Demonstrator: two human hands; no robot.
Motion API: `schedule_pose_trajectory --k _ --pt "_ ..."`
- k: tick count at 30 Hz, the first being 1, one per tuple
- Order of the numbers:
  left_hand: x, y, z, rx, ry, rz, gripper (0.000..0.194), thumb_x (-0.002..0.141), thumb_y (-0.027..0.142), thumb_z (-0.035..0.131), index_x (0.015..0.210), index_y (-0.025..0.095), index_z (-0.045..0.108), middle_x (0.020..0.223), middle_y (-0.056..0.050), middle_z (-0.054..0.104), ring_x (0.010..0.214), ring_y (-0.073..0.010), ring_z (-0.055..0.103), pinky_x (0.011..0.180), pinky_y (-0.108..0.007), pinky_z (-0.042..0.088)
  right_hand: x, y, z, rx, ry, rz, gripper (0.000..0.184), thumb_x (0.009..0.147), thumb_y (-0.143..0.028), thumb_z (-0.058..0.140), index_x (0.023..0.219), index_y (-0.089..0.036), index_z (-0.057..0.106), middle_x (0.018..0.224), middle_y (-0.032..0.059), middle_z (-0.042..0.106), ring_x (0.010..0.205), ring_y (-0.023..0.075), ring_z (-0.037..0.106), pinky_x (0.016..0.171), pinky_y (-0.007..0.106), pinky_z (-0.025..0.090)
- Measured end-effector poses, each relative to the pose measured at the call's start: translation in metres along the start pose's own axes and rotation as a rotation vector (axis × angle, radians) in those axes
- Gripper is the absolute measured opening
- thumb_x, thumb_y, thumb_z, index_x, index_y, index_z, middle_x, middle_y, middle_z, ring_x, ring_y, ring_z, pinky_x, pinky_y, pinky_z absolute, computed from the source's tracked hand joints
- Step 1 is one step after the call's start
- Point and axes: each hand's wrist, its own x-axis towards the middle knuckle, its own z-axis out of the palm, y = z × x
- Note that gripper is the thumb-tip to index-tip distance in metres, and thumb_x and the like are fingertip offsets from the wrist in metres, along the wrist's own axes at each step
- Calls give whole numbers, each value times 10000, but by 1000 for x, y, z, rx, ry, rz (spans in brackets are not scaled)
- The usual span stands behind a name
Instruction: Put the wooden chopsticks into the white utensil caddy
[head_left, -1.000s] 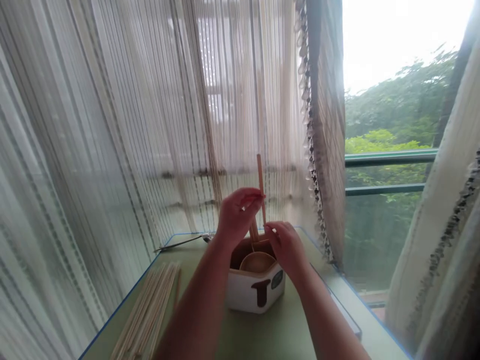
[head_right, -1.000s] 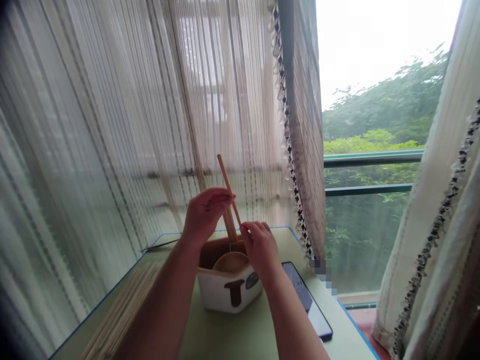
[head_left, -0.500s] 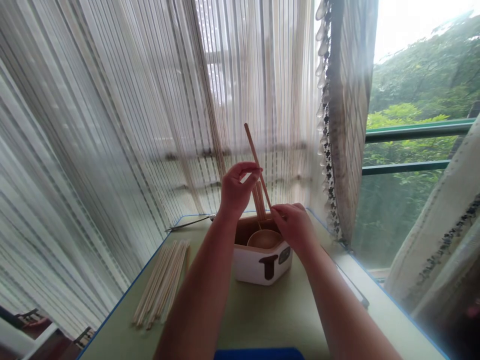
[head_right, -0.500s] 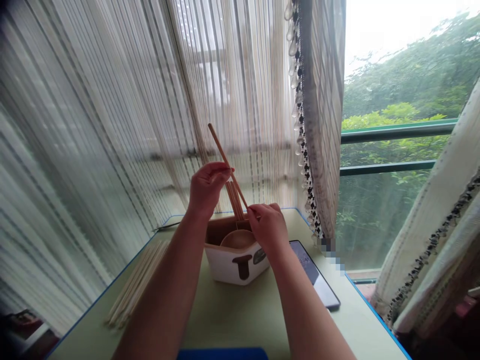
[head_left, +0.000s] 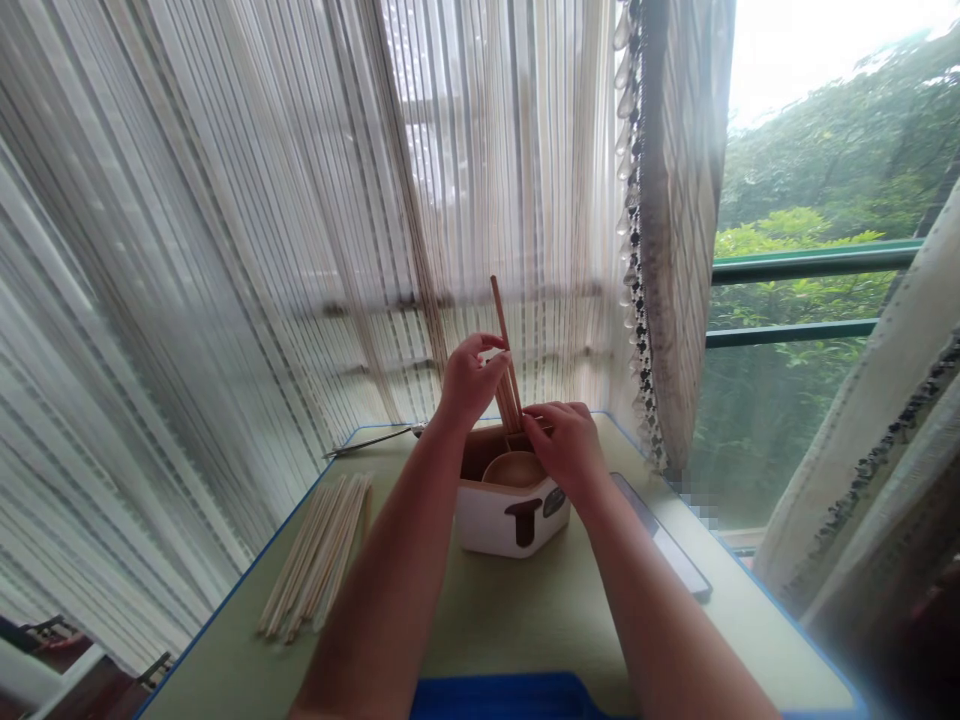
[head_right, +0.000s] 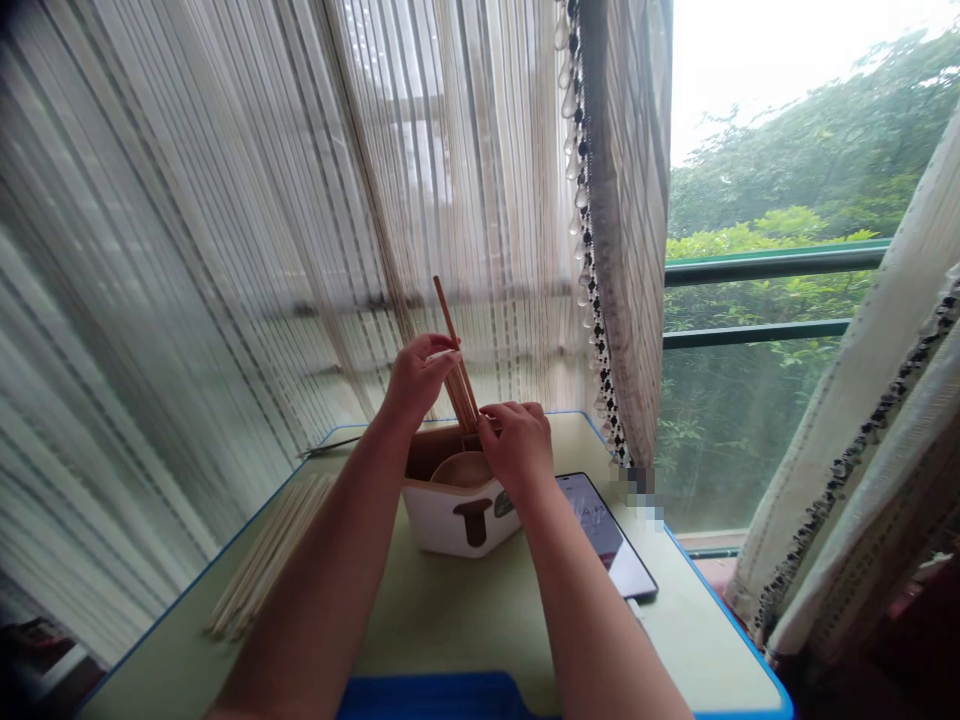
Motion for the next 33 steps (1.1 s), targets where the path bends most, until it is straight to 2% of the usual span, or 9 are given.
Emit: schedule_pose_trajectory --k 7,17,24,29,33 --pt "-4 -3 2 68 -138 -80 140 690 234 604 801 153 631 714 -17 644 647 -124 587 630 -257 467 4 9 7 63 -34 17 228 813 -293 523 936 -238 707 995 19 686 956 213 551 897 351 385" --pt "0 -12 -10 -38 -108 -103 174 706 302 641 786 147 647 749 -44 673 715 -142 625 672 -276 490 6 7 14 58 -84 18 212 813 -286 517 873 -244 716 908 15 700 879 196 569 867 344 386" --pt "0 -15 -14 -124 -142 -158 203 673 302 696 795 143 665 752 -54 685 726 -149 634 707 -304 507 7 7 17 49 -81 -4 195 803 -281 526 835 -231 712 887 19 701 858 186 572 857 336 374" --pt "-1 -14 -18 -166 -215 -217 291 621 303 749 842 136 661 801 -62 687 756 -149 637 729 -306 508 6 8 18 45 -79 -2 178 793 -278 539 817 -230 709 874 14 701 862 187 576 859 333 375" --pt "-2 -6 -29 -144 -304 -313 363 589 303 776 887 130 664 785 -62 678 717 -143 626 656 -280 504 5 8 17 50 -76 -7 179 792 -266 536 811 -229 710 868 14 702 862 184 584 861 334 382"
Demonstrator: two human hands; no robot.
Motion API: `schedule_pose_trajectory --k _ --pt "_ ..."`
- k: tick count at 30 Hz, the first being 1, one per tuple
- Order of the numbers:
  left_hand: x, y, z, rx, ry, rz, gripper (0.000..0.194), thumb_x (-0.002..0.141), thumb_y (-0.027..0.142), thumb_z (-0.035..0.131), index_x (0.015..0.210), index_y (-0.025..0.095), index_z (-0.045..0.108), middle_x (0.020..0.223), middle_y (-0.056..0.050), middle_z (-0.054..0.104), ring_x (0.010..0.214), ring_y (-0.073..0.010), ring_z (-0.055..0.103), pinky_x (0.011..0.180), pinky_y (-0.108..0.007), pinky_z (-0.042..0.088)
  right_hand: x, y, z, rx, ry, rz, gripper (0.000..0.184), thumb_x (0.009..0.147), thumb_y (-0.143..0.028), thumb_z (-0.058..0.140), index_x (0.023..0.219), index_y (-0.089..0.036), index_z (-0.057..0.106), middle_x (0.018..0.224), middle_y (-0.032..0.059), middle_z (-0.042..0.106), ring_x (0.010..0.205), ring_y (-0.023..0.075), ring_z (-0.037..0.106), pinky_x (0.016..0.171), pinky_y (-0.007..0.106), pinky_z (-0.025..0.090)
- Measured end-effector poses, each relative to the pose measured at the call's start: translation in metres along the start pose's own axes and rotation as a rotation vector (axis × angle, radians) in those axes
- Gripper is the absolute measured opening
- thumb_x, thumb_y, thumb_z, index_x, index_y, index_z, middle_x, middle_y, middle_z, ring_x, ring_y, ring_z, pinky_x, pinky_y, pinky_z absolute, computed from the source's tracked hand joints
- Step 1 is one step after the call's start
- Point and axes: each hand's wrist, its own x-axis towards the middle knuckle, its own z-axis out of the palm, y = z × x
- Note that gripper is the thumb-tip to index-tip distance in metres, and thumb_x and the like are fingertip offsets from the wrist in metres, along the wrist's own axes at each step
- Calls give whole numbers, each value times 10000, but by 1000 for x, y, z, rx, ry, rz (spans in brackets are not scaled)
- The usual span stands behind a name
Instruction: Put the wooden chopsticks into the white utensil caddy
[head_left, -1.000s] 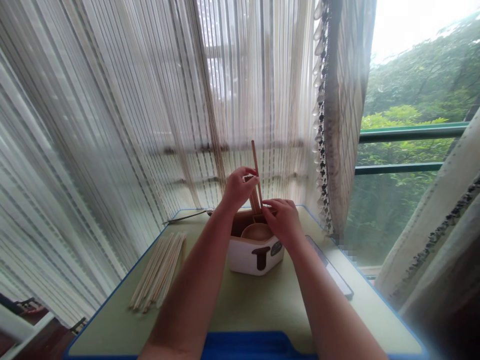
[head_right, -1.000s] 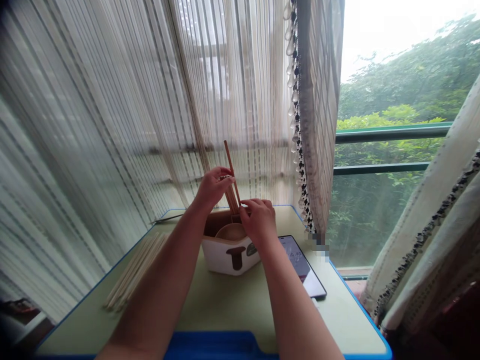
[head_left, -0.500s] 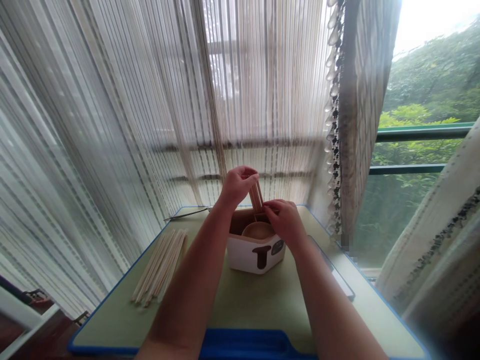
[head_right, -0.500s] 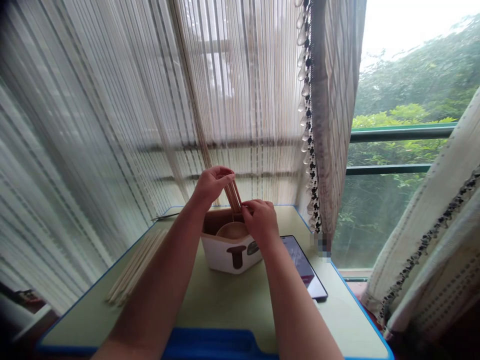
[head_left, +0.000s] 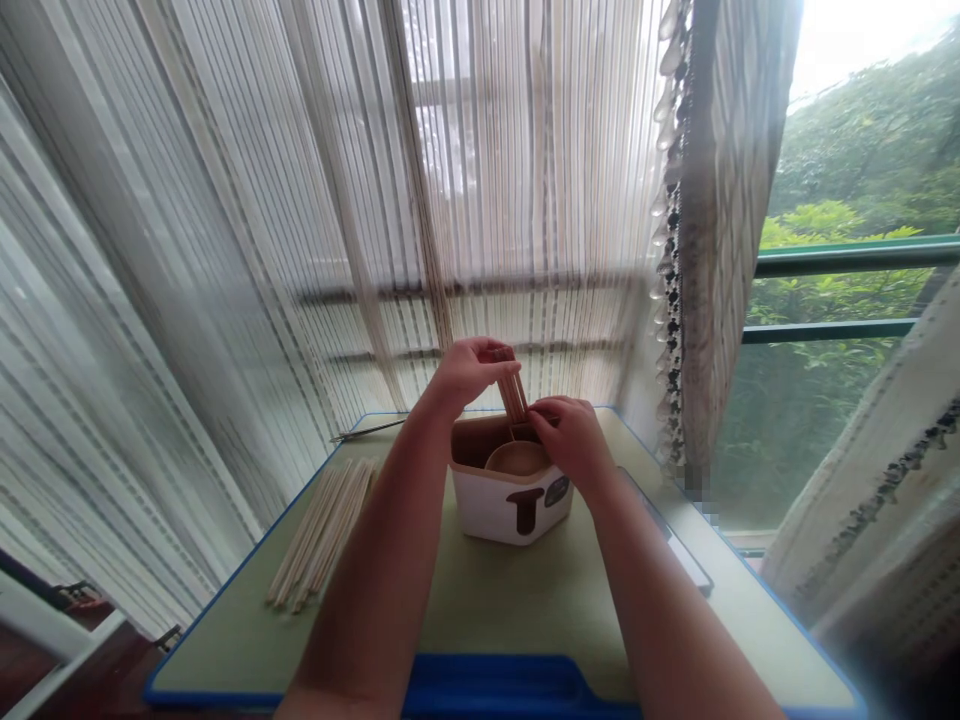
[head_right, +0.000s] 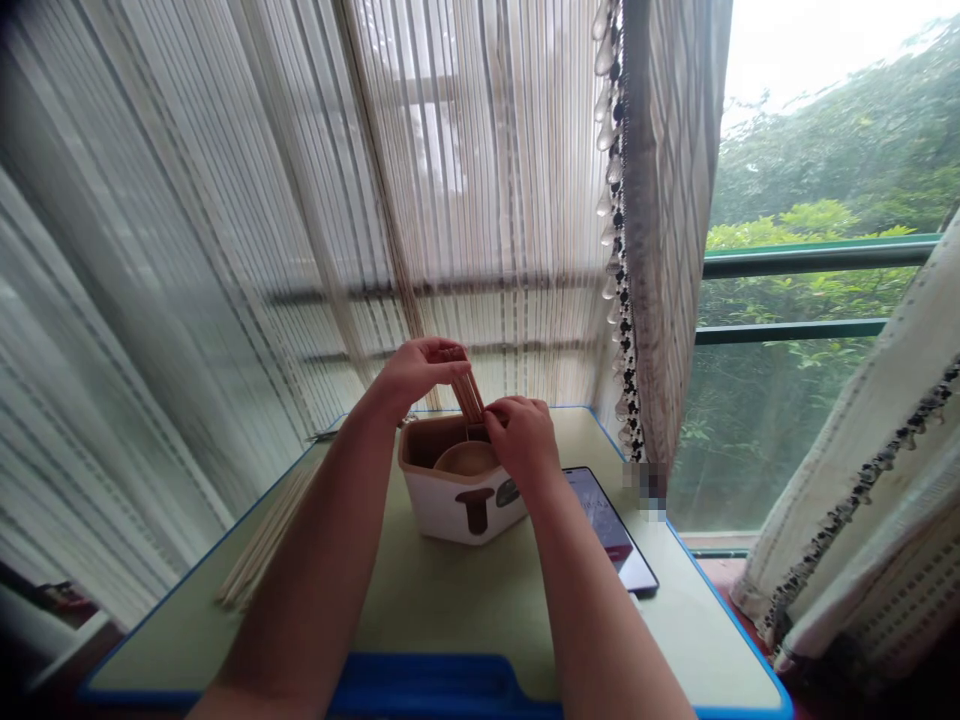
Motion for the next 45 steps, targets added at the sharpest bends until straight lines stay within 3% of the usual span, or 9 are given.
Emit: schedule_pose_trajectory --k 5,23,25,28,31,33,36,40,45 --pt "-5 10 -11 63 -90 -117 295 594 309 765 819 135 687 774 -64 680 707 -149 624 575 -245 485 0 -1 -1 19 -10 10 191 784 -235 528 821 -230 715 881 20 705 855 179 604 857 332 402" --pt "-1 1 -9 52 -89 -12 311 619 332 759 845 133 682 761 -63 662 672 -140 605 588 -266 476 3 -2 -2 85 -35 92 210 777 -290 533 858 -219 713 888 39 707 846 196 622 832 346 447" --pt "-5 9 -10 111 -22 14 348 630 359 754 883 134 671 800 -77 665 707 -159 615 620 -291 488 2 -2 -4 73 -17 118 229 774 -306 534 890 -215 709 892 48 706 845 206 619 835 364 445" --pt "-20 34 -13 231 215 144 406 642 404 742 940 146 643 916 -87 657 791 -176 618 688 -304 492 1 -5 -8 24 52 103 228 776 -310 532 883 -208 706 902 57 702 886 227 601 872 393 425" --pt "-44 63 -18 299 496 291 417 676 462 700 970 180 613 976 -59 640 863 -170 599 720 -270 473 -2 -14 -15 -11 231 19 206 791 -298 533 863 -194 695 915 68 691 940 242 568 920 412 394" --pt "-62 71 -22 321 604 305 388 715 505 645 940 191 609 914 -39 646 842 -156 592 699 -246 460 -7 -26 -20 22 328 -109 199 807 -279 526 899 -195 681 958 74 673 986 238 541 940 404 386" --pt "-84 51 -33 395 719 202 380 752 553 570 816 182 616 766 -23 639 696 -133 579 626 -235 434 -21 -51 -23 151 292 -373 219 821 -217 508 990 -212 646 1035 71 636 1007 208 526 912 361 413" --pt "-112 -21 -58 425 799 -9 393 754 557 551 700 170 596 677 -20 614 618 -127 557 577 -233 410 -54 -88 -1 288 110 -594 277 828 -155 461 1051 -222 612 1010 74 621 932 188 543 853 340 434" --pt "-144 -88 -86 190 835 -84 356 764 512 538 687 164 558 645 -10 580 556 -104 527 518 -214 390 -104 -116 54 196 -387 -667 285 842 -173 413 1037 -209 618 905 72 635 852 190 560 750 305 431"
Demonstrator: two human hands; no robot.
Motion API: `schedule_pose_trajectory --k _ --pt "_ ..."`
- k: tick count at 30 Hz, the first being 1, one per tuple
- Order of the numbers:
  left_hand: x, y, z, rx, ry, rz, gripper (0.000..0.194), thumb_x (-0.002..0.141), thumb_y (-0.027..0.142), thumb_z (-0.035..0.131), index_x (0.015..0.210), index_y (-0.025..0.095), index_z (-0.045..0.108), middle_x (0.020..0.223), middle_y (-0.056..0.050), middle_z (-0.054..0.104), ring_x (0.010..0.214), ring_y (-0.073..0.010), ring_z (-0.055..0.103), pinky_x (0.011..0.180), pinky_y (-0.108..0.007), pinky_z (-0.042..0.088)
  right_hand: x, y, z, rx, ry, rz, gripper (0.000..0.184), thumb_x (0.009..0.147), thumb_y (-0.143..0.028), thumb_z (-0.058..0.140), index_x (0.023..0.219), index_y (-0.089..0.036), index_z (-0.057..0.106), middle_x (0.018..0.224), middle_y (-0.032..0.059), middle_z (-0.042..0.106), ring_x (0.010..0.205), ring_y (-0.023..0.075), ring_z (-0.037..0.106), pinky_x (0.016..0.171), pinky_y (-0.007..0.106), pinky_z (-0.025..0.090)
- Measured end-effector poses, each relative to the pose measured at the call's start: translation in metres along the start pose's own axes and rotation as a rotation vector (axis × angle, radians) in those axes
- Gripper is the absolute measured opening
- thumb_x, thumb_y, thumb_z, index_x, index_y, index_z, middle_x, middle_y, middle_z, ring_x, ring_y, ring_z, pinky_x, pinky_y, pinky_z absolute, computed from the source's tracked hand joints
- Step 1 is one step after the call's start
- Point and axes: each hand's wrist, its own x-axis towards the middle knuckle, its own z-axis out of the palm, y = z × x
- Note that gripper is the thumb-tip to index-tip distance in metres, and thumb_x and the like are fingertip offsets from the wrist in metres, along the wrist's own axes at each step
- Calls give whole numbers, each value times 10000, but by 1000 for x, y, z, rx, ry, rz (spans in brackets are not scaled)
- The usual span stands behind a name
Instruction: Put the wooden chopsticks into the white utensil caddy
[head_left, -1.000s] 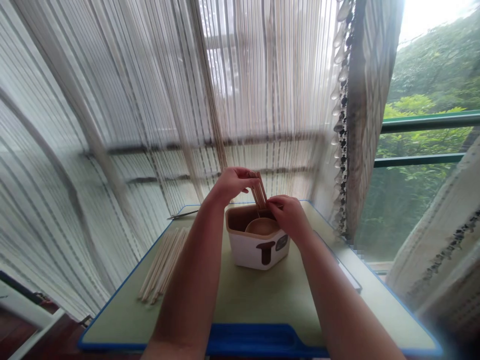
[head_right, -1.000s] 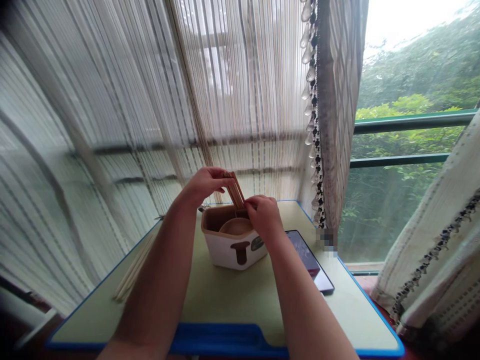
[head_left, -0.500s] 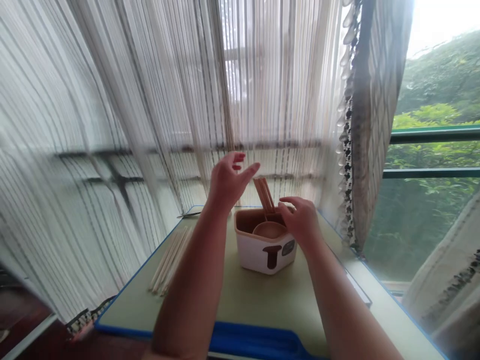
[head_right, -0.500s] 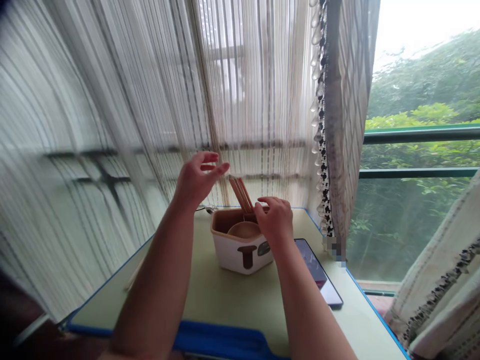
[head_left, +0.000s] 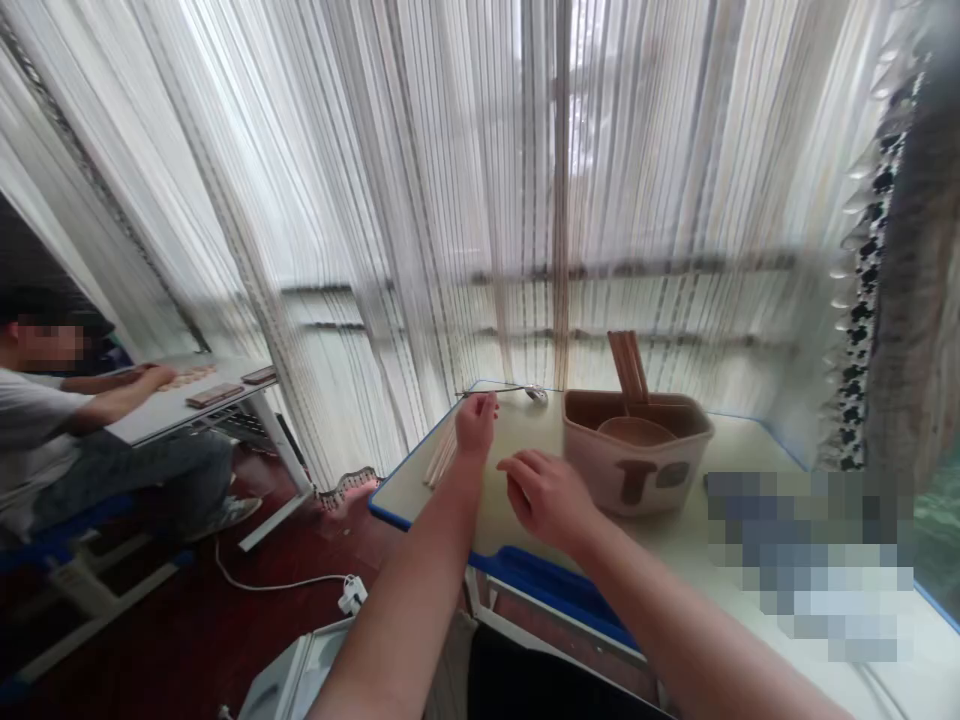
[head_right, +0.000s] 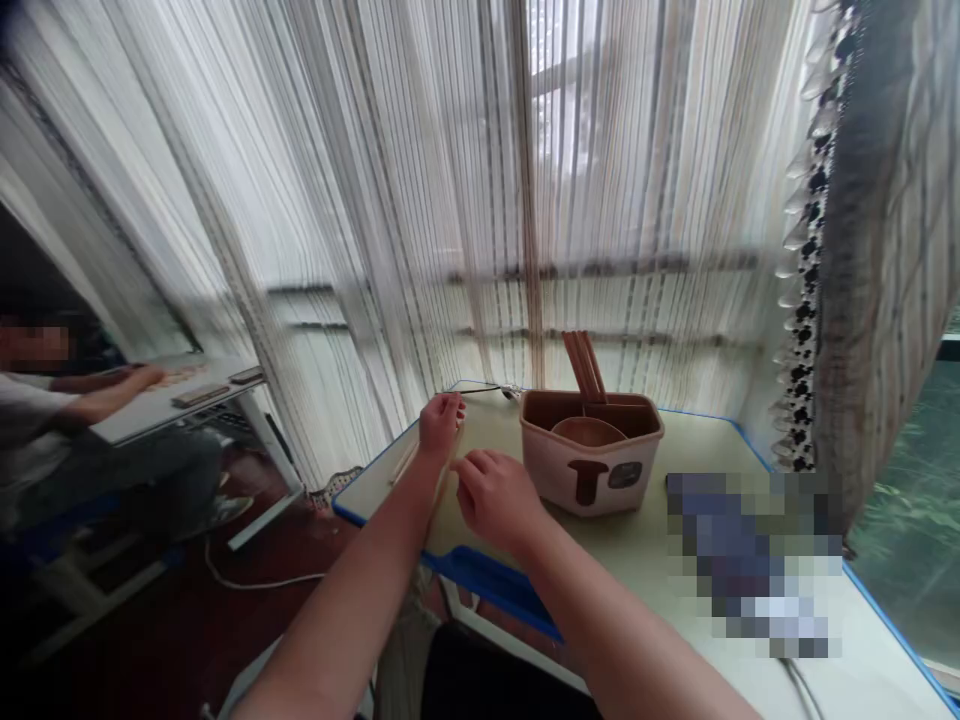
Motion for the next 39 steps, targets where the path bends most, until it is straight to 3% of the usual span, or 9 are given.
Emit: schedule_pose_trajectory --k 3,8,10,13,17,21,26,32,39 --pt "4 -10 -14 -206 97 -128 403 764 559 498 769 162 560 683 -14 590 522 -96 532 482 -215 377 -4 -2 30 22 -216 127 273 862 -202 398 999 -208 633 931 68 637 868 183 571 734 279 427" --pt "14 -9 -32 -436 215 -329 470 743 602 483 851 152 568 743 -33 614 551 -92 567 510 -218 401 -5 8 46 43 -318 138 386 870 -243 410 1234 -258 541 1200 82 565 1071 217 490 924 349 364" --pt "12 -10 -35 -430 170 -322 457 734 588 508 849 151 575 737 -30 612 550 -90 562 502 -214 392 -4 12 49 58 -359 136 429 875 -263 404 1293 -319 483 1315 49 497 1160 236 428 974 389 320" --pt "5 -14 -35 -355 18 -265 427 733 561 537 793 141 583 680 -23 593 525 -86 535 479 -208 367 -2 16 52 101 -407 140 404 874 -280 408 1257 -346 517 1317 12 505 1201 244 383 1002 416 284" --pt "-4 -23 -30 -281 -54 -204 443 783 562 476 769 133 585 651 -27 577 512 -85 518 457 -206 354 -4 19 48 144 -305 147 281 864 -282 438 1061 -219 628 1090 64 615 1058 208 473 945 349 343" --pt "-8 -32 -26 -196 -51 -184 396 788 512 502 725 131 591 660 -30 576 514 -81 515 439 -198 364 -6 18 44 105 -242 292 217 820 -310 518 928 -164 637 967 92 621 945 206 528 838 304 401" --pt "-10 -33 -19 -195 -129 -314 275 757 398 577 751 127 625 723 -53 603 594 -116 567 444 -217 446 -5 18 44 33 -271 484 251 826 -175 451 992 -157 638 981 120 648 883 211 602 773 301 423" --pt "-15 -31 -13 -186 -97 -411 187 713 296 648 671 133 566 621 -24 564 551 -116 560 453 -236 493 -7 20 39 100 -178 629 313 790 -128 468 1058 -134 629 940 116 695 857 213 637 766 299 447" --pt "-17 -33 -10 -240 -92 -555 246 713 294 694 759 153 498 657 -9 553 537 -111 580 504 -270 508 -8 19 44 244 -17 657 283 818 -168 458 1048 -150 622 929 92 701 831 184 646 769 291 463"
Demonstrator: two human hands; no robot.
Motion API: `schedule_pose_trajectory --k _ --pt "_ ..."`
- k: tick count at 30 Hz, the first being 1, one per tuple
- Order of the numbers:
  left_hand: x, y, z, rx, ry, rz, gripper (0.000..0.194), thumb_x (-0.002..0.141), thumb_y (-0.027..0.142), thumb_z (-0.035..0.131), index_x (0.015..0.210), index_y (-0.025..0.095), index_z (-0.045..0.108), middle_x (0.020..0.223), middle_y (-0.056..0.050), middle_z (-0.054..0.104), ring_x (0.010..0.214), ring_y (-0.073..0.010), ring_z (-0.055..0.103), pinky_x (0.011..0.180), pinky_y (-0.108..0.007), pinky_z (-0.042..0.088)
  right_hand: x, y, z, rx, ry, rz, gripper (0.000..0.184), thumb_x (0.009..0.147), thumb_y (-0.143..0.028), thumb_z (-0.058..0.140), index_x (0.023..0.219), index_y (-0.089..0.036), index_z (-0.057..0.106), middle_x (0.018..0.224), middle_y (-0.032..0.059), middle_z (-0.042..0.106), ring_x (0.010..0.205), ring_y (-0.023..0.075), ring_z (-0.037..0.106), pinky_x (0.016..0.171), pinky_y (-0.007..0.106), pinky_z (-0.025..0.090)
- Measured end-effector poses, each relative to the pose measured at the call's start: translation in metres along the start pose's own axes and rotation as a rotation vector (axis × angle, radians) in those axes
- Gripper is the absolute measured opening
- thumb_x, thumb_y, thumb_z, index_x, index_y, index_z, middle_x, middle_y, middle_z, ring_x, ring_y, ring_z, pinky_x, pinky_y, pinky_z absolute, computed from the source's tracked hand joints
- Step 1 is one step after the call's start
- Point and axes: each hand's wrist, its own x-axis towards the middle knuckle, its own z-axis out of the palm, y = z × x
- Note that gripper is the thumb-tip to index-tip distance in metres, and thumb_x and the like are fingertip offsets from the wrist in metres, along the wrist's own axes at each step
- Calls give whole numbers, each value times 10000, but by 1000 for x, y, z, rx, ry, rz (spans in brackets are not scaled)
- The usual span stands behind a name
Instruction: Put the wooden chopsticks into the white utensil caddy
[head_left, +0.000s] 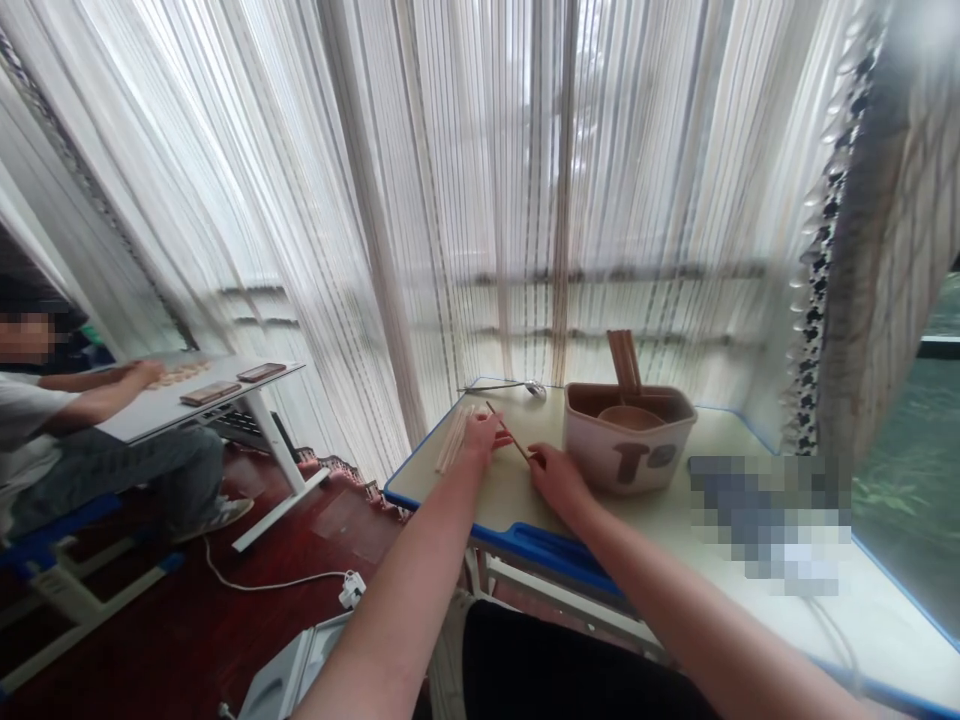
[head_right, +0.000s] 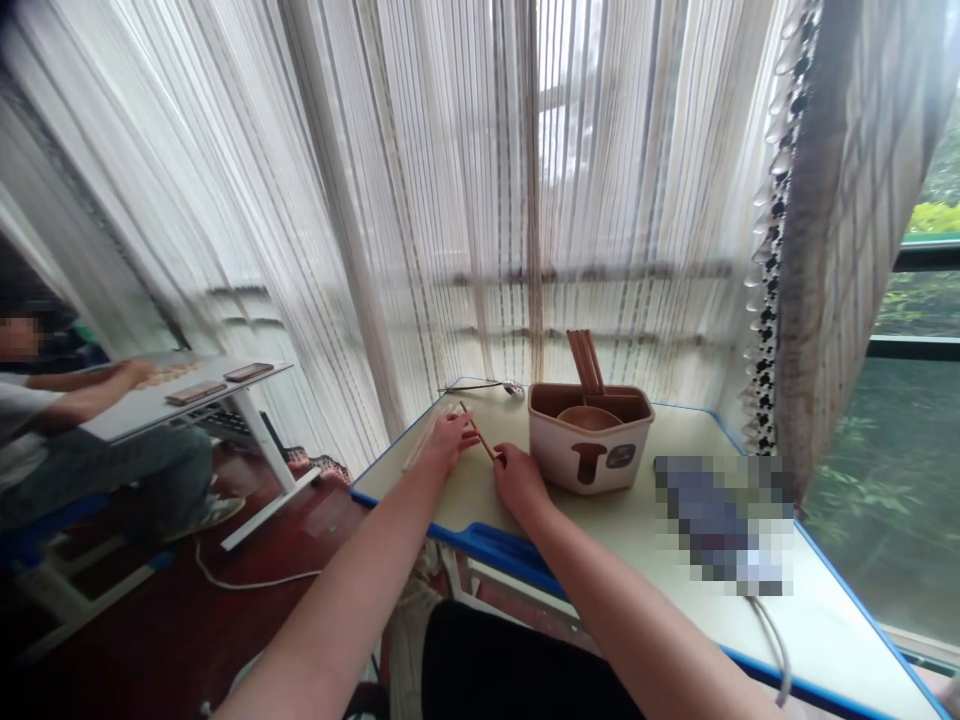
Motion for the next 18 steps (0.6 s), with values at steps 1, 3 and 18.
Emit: schedule_pose_trajectory --k 1,3,18 --pt "1 0 -1 -17 -11 -21 238 726 292 685 765 150 498 666 -11 556 547 -105 581 521 -265 509 0 1 1 28 -2 6 276 818 -174 463 1043 -151 622 912 87 702 800 177 648 748 285 468" --pt "3 0 -2 -52 -39 -51 207 740 266 675 771 139 515 679 -18 570 549 -87 575 534 -239 502 1 2 1 85 -16 15 261 813 -180 476 1026 -154 625 879 74 703 739 163 648 708 274 474" --pt "3 13 -7 -409 -292 -95 260 680 228 708 926 164 655 759 -2 665 490 -33 546 391 -137 368 5 -7 -8 297 -67 32 297 753 -265 563 1010 -144 651 746 38 681 613 137 598 587 241 462"
